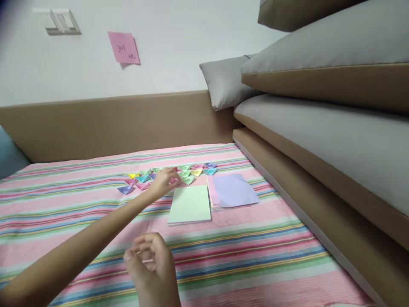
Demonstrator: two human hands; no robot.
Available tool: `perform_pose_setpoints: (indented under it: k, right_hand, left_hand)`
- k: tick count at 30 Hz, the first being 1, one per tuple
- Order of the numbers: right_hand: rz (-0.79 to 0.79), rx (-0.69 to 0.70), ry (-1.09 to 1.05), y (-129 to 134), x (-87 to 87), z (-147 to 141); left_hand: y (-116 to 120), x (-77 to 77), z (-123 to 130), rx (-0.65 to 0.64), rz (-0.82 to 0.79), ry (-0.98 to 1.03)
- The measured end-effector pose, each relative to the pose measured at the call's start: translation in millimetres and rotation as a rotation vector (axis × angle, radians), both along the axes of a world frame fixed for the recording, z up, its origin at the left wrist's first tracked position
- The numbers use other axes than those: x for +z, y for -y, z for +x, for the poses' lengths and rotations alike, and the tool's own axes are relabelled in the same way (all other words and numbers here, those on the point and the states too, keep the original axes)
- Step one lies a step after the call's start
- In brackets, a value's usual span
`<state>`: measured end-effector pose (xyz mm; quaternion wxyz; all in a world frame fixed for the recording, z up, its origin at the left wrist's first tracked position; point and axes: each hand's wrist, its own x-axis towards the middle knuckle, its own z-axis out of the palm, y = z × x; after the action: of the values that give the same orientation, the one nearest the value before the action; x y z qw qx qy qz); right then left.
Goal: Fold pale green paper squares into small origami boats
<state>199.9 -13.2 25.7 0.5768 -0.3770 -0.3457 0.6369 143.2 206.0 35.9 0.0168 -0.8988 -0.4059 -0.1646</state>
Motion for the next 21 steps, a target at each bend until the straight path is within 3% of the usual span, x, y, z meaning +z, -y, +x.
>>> perform_pose_setpoints:
  k: [5,9,12,21]
  right_hand:
    - [0.009,0.029,-0.011,-0.1,-1.6,-5.8]
    - [0.013,0.063,0.000,-2.9,-4.6,-12.1]
    - [0.015,0.077,0.027,-4.5,-5.2,-16.4]
    - [0.027,0.089,0.088,-3.8,0.0,-10.8]
  left_hand:
    - [66.7,-44.6,-20.7,-0.099,-0.079,0.006]
    - [85.5,-65.2,-23.7,-0.122,-0.206,-0.018]
    - [82.0,-62.9,-21.6,-0.124,-0.227,-0.026]
    - [62.9,-36.7,-16.1,-0.172,-0.292,-0.101]
